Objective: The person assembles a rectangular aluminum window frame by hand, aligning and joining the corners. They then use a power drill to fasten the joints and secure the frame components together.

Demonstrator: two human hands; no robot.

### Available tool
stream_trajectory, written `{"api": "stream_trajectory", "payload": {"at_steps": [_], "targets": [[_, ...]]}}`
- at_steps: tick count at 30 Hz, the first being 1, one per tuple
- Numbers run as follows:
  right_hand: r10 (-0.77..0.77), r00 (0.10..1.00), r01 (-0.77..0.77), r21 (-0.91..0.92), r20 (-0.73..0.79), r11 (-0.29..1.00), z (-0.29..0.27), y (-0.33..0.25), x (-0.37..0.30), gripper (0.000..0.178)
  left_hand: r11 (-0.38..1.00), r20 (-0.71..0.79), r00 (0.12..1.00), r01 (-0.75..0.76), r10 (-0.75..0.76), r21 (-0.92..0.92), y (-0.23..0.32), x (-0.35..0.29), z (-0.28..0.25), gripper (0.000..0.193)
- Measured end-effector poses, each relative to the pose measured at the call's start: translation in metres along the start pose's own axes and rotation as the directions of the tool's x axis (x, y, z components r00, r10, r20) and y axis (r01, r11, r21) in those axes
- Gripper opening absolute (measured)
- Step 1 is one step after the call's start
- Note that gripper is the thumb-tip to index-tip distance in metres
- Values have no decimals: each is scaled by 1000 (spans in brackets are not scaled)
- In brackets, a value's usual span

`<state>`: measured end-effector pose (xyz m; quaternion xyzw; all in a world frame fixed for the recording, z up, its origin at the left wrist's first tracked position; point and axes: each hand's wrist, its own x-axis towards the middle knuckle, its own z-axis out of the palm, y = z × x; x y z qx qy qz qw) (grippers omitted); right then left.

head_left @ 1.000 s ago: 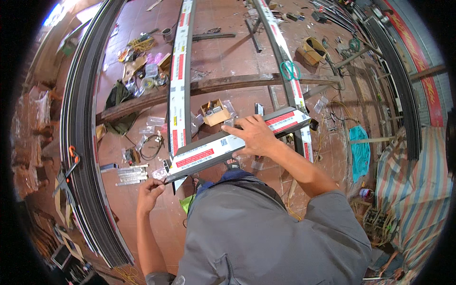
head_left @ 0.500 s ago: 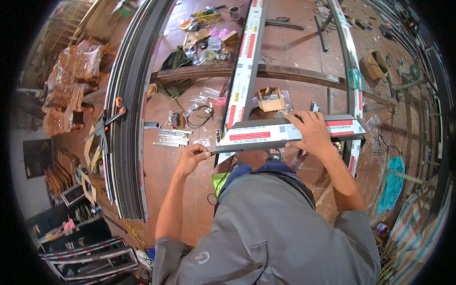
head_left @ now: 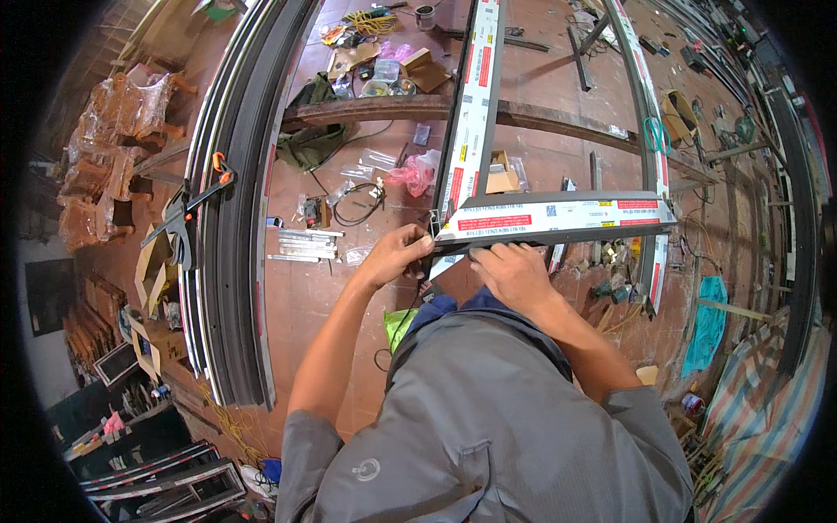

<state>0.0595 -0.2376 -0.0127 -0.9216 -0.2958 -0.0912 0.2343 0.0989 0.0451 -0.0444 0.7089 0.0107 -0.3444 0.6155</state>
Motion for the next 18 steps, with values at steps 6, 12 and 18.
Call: {"api": "stream_trajectory", "payload": {"at_steps": [6, 12, 18], "targets": [[52, 996, -61, -139, -69, 988, 22, -5, 2, 6, 981, -7, 997, 82, -82, 175, 15, 13, -1, 71], [68, 993, -79, -120, -93, 990, 26, -6, 0, 7, 950, -40, 995, 102, -94, 296, 20, 18, 2, 81], [86, 992, -107, -263, -91, 959, 14, 4, -6, 5, 960, -74, 994, 93, -76, 265, -1, 28, -2, 83]]}}
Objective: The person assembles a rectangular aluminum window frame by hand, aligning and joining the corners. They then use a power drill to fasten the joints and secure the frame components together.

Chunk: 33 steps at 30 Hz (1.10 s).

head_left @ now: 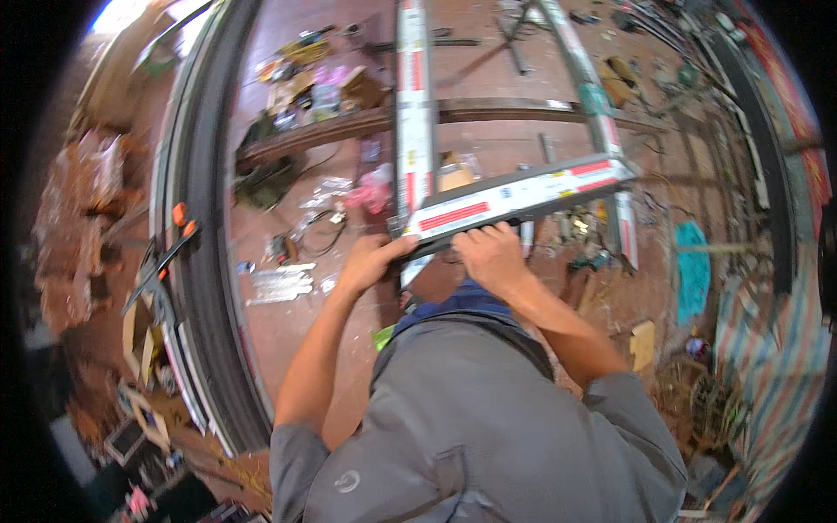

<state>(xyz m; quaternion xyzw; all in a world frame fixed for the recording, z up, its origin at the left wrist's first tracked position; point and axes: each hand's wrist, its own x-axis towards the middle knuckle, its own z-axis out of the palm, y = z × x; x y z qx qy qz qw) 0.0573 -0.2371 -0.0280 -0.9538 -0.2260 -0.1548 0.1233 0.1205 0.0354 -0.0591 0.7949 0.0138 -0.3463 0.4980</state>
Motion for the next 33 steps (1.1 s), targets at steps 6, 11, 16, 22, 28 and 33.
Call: {"api": "stream_trajectory", "payload": {"at_steps": [6, 11, 16, 22, 28, 33], "targets": [[114, 993, -106, -221, 25, 969, -40, 84, -39, 6, 981, -13, 1000, -14, 11, -196, 23, -12, 7, 54], [205, 979, -183, -352, 26, 918, -73, 169, -74, 4, 989, -54, 998, -42, 35, -142, 20, -10, 7, 52], [231, 973, -219, -398, -18, 891, -91, 248, -109, 9, 983, -79, 995, -77, 65, -168, 19, -8, 11, 48], [343, 939, -301, -424, 23, 854, -113, 310, -136, 8, 988, -131, 991, -54, 34, -145, 11, -6, 12, 50], [480, 876, -483, -131, -53, 866, -101, 329, -143, 9, 945, -72, 977, -211, 199, -249, -45, -13, -8, 53], [775, 622, -668, 443, -110, 598, -90, 318, -154, 21, 933, -83, 996, -64, 36, -355, -75, -41, -23, 39]]}}
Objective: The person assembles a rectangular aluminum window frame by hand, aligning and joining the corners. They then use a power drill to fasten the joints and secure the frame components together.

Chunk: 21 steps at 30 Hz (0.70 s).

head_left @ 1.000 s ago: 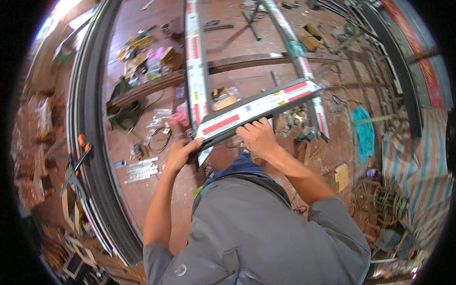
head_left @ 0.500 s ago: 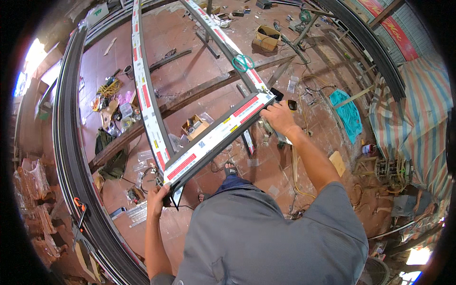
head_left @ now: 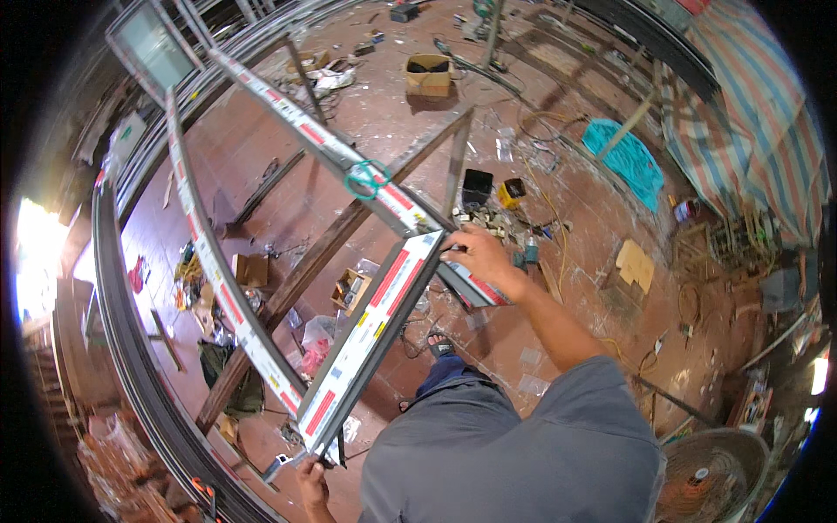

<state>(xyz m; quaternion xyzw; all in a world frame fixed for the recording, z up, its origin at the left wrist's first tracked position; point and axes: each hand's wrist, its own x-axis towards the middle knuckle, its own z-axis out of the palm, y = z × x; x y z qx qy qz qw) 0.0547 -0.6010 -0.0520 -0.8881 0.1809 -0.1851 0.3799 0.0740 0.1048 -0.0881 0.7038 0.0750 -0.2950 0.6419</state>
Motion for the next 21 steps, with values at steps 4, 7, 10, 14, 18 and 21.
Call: {"api": "stream_trajectory", "payload": {"at_steps": [4, 7, 10, 14, 18, 21], "targets": [[125, 992, -122, 119, -17, 985, 8, 7, -5, 18, 1000, -78, 997, -5, 3, -28, -1, 0, 5, 24], [179, 981, -160, 200, -79, 967, 6, 4, -7, 16, 999, -160, 987, 34, -27, 37, 16, 0, 16, 18], [297, 954, -276, 261, -46, 925, 1, -10, 1, 38, 969, -247, 966, 135, -82, 207, 32, -5, 13, 13], [359, 930, -330, 262, -72, 907, -2, -4, 0, 56, 958, -148, 983, 141, -106, 251, 72, -2, 54, 18], [359, 930, -313, 331, -84, 890, 6, 4, 1, 57, 962, -248, 958, 193, -143, 194, 55, -11, 48, 18], [408, 910, -356, 368, -73, 859, 5, 2, 1, 57, 951, -263, 947, 240, -186, 194, 55, -11, 46, 25]]}}
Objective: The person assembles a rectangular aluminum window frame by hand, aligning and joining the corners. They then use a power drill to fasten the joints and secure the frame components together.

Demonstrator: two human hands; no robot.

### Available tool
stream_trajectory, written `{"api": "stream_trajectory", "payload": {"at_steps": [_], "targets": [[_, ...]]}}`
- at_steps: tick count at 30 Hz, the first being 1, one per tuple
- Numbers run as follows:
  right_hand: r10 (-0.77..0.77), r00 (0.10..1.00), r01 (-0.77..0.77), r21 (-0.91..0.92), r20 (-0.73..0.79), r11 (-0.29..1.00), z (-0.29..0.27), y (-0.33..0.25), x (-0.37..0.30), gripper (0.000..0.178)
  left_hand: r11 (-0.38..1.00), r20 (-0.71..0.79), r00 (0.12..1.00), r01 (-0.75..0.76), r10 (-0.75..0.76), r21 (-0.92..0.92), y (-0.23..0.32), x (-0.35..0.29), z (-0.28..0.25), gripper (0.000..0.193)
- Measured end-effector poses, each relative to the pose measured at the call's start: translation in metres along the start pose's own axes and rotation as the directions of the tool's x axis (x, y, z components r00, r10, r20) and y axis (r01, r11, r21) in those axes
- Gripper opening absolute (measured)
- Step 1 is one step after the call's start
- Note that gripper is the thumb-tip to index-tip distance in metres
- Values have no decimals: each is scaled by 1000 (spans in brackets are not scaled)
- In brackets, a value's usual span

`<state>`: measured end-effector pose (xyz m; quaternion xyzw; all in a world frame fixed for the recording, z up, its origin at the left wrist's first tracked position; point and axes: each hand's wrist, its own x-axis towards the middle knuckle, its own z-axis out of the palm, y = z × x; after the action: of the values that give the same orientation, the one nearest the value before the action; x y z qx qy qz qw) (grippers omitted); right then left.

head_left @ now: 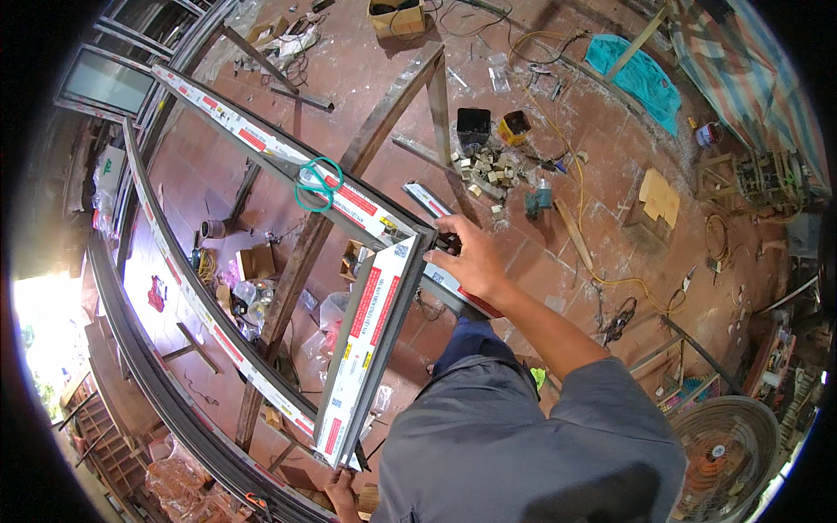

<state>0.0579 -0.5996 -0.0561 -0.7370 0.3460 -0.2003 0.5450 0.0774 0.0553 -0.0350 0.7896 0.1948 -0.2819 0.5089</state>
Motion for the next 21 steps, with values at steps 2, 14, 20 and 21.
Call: {"api": "stream_trajectory", "payload": {"at_steps": [2, 14, 20, 21], "targets": [[-28, 1000, 28, 0, 3, 1000, -3, 1, 1, 55, 995, -1, 1000, -3, 3, 100, 8, 0, 5, 25], [19, 1000, -18, 70, -16, 997, 0, 8, 1, 41, 994, -55, 998, 34, -29, 102, 18, -5, 11, 7], [22, 1000, -22, 52, -8, 998, -2, 3, 1, 40, 999, -23, 1000, -5, 6, 48, 2, -5, -4, 10], [18, 1000, -18, 57, -3, 998, -1, 4, 1, 40, 994, -103, 994, 39, -29, 100, 6, -3, -2, 9]]}}
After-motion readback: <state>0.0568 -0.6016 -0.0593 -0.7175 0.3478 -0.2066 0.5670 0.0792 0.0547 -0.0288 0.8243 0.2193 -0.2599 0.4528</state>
